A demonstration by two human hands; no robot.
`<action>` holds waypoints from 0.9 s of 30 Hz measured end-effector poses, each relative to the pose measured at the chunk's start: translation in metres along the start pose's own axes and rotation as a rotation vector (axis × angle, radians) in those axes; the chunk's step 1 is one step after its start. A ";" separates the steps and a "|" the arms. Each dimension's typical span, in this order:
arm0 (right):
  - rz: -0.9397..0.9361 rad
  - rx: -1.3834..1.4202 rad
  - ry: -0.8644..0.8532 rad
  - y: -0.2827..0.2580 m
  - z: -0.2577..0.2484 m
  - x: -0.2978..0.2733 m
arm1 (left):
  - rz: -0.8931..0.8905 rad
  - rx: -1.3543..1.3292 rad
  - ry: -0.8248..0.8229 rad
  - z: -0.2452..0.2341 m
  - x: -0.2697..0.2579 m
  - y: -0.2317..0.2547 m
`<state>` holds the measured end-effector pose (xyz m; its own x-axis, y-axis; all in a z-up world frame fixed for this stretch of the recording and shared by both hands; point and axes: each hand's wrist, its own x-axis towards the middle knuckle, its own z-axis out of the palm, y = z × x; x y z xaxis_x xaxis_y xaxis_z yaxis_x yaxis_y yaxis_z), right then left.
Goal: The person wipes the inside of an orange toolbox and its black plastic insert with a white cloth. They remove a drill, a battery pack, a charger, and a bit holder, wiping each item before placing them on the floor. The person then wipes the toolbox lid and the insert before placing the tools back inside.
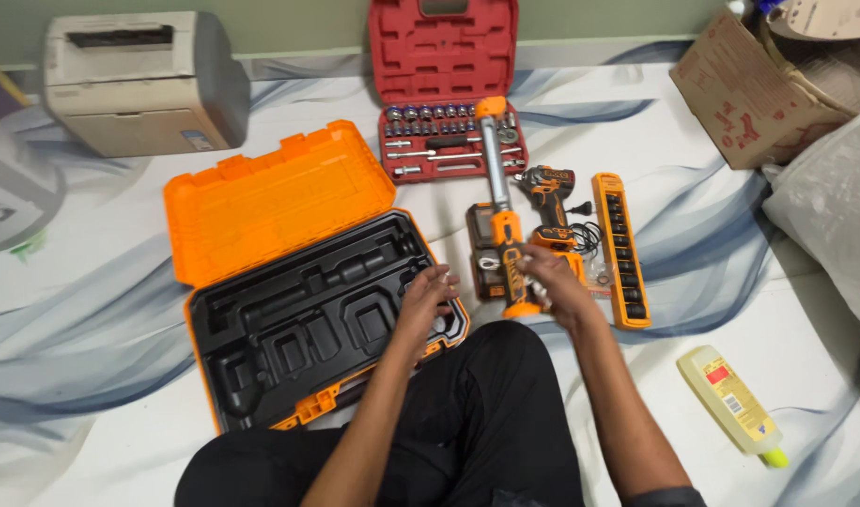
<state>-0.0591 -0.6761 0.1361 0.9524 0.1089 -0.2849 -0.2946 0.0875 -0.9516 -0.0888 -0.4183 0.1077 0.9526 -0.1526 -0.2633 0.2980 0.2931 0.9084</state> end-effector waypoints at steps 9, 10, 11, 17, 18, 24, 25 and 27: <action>0.010 0.008 -0.343 0.052 0.181 -0.068 | 0.202 -0.105 -0.021 -0.075 -0.075 0.057; 0.009 -0.049 -0.374 0.058 0.184 -0.063 | 0.195 -0.139 0.007 -0.083 -0.083 0.056; 0.034 -0.023 -0.339 0.062 0.180 -0.056 | 0.185 -0.175 0.026 -0.089 -0.091 0.054; 0.257 0.393 0.146 0.035 0.143 0.012 | 0.251 -0.367 -0.017 -0.107 -0.100 0.051; 0.274 0.523 0.219 0.025 0.144 0.019 | 0.278 -0.388 -0.045 -0.107 -0.098 0.052; -0.345 -0.173 0.156 -0.009 0.197 -0.006 | 0.144 -0.302 0.016 -0.097 -0.085 0.047; -0.619 -0.428 0.093 -0.012 0.207 -0.013 | 0.125 -0.307 0.019 -0.096 -0.083 0.047; -1.152 -0.947 -0.062 -0.013 0.218 -0.025 | 0.089 -0.319 0.025 -0.095 -0.081 0.047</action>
<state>-0.0964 -0.4637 0.1813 0.6090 0.4716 0.6378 0.7796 -0.5038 -0.3719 -0.1464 -0.3026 0.1414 0.9757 -0.0915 -0.1992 0.2145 0.5852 0.7820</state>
